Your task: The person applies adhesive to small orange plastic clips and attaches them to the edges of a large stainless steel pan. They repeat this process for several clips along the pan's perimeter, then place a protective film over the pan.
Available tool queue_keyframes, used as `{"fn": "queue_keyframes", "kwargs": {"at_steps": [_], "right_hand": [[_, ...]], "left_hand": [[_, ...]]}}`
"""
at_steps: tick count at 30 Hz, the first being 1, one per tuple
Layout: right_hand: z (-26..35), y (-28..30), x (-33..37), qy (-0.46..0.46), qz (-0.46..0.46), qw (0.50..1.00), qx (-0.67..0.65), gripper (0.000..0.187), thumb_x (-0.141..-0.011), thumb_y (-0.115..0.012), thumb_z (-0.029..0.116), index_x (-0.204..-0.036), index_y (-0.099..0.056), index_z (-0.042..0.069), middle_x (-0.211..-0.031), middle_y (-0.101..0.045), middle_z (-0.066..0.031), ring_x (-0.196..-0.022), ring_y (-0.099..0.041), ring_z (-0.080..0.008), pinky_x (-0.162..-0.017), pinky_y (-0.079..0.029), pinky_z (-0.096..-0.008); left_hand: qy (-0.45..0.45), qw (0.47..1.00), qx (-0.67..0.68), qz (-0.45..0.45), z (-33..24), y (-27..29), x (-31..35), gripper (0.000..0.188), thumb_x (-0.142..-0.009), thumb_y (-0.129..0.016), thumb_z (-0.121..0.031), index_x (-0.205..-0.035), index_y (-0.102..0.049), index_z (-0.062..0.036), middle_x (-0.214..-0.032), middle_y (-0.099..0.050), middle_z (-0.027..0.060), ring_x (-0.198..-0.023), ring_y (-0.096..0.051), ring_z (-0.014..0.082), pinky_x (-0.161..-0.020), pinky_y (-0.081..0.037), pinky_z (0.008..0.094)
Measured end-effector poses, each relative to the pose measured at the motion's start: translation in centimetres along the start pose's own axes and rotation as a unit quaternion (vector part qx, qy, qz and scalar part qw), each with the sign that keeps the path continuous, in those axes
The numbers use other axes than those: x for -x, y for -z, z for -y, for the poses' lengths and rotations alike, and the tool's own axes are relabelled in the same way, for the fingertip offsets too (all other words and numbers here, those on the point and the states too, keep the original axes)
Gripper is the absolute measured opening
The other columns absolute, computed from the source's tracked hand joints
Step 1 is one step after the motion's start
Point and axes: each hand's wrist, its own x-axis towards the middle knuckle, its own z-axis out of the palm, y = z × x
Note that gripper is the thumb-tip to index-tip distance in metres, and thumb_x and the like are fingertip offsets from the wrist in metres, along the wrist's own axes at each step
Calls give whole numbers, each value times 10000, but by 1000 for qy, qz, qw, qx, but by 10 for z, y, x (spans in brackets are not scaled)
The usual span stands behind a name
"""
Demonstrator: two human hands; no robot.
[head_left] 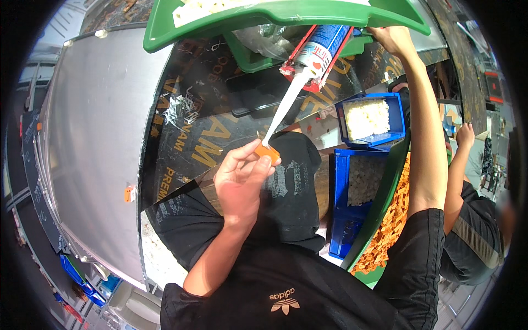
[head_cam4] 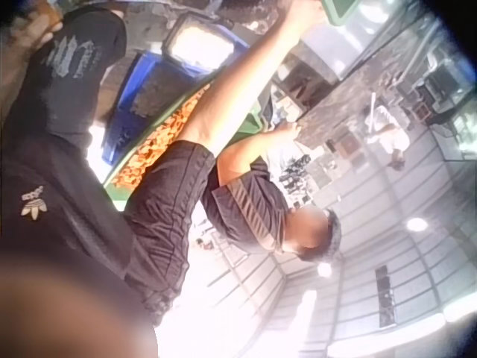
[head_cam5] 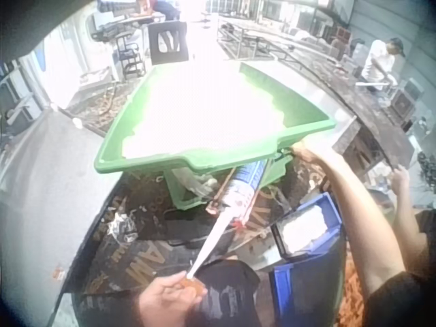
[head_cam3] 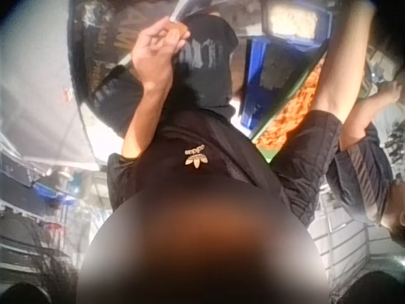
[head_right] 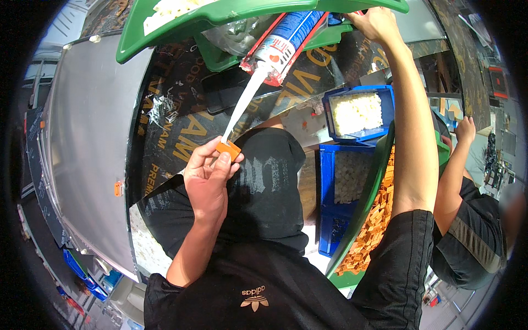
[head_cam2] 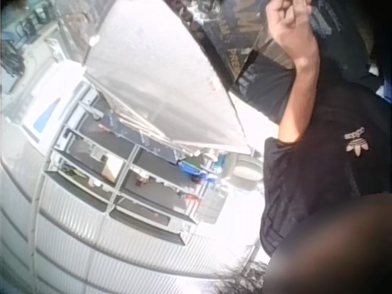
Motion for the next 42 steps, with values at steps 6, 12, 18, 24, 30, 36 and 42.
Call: {"fn": "queue_keyframes", "kwargs": {"at_steps": [6, 12, 18, 24, 30, 36, 42], "right_hand": [[1, 1, -3, 0, 7, 999, -45, 392, -961, -663, 400, -1150, -699, 58, -1005, -737, -175, -975, -703, -343, -875, -528, -442], [0, 0, -2, 12, 5, 999, -38, 393, -958, -664, 401, -1148, -701, 59, -1003, -737, -171, -966, -706, -336, -865, -530, -436], [-3, 1, -2, -11, 28, 999, -28, 408, -953, -657, 429, -1139, -705, 69, -997, -736, -167, -975, -705, -342, -864, -528, -443], [-7, -2, -3, -7, 33, 999, -11, 423, -961, -639, 447, -1167, -698, 83, -1025, -733, -179, -1002, -700, -367, -886, -523, -453], [-10, -5, -1, -6, 21, 1000, -2, 443, -966, -631, 459, -1200, -684, 87, -1058, -730, -193, -1030, -694, -388, -899, -522, -461], [-13, -7, -3, -17, 31, 999, -9, 439, -965, -633, 457, -1188, -688, 84, -1048, -729, -196, -1024, -694, -389, -891, -524, -468], [12, 16, 0, 19, 35, 998, -39, 404, -959, -637, 427, -1130, -690, 65, -1007, -723, -195, -975, -689, -387, -855, -524, -473]], "left_hand": [[14, 1000, 22, -17, -3, -2, 1, 311, -1010, -633, -9, -1308, -562, 41, -1147, -693, 167, -994, -744, 219, -792, -629, 230], [26, 997, 74, -29, -5, 3, -1, 338, -958, -713, -12, -1267, -580, 32, -1154, -698, 179, -1008, -734, 242, -806, -591, 260], [27, 997, 68, -26, -3, 6, -4, 357, -971, -709, -50, -1292, -570, 24, -1151, -700, 172, -1031, -730, 245, -808, -607, 266], [22, 998, 59, -2, -3, 10, -3, 354, -1005, -662, -59, -1337, -558, 5, -1148, -707, 144, -1047, -736, 242, -793, -631, 242], [58, 995, 78, -13, -7, 9, -3, 396, -1010, -656, -59, -1388, -555, -5, -1145, -703, 128, -1066, -725, 222, -801, -619, 220], [69, 995, 74, -22, -13, 6, -4, 394, -988, -681, -48, -1365, -579, 5, -1163, -697, 121, -1040, -706, 188, -800, -598, 223], [-54, 996, -60, -32, -22, 11, -7, 377, -913, -719, 58, -1276, -618, 59, -1205, -656, 145, -1045, -677, 177, -864, -584, 278]]}}
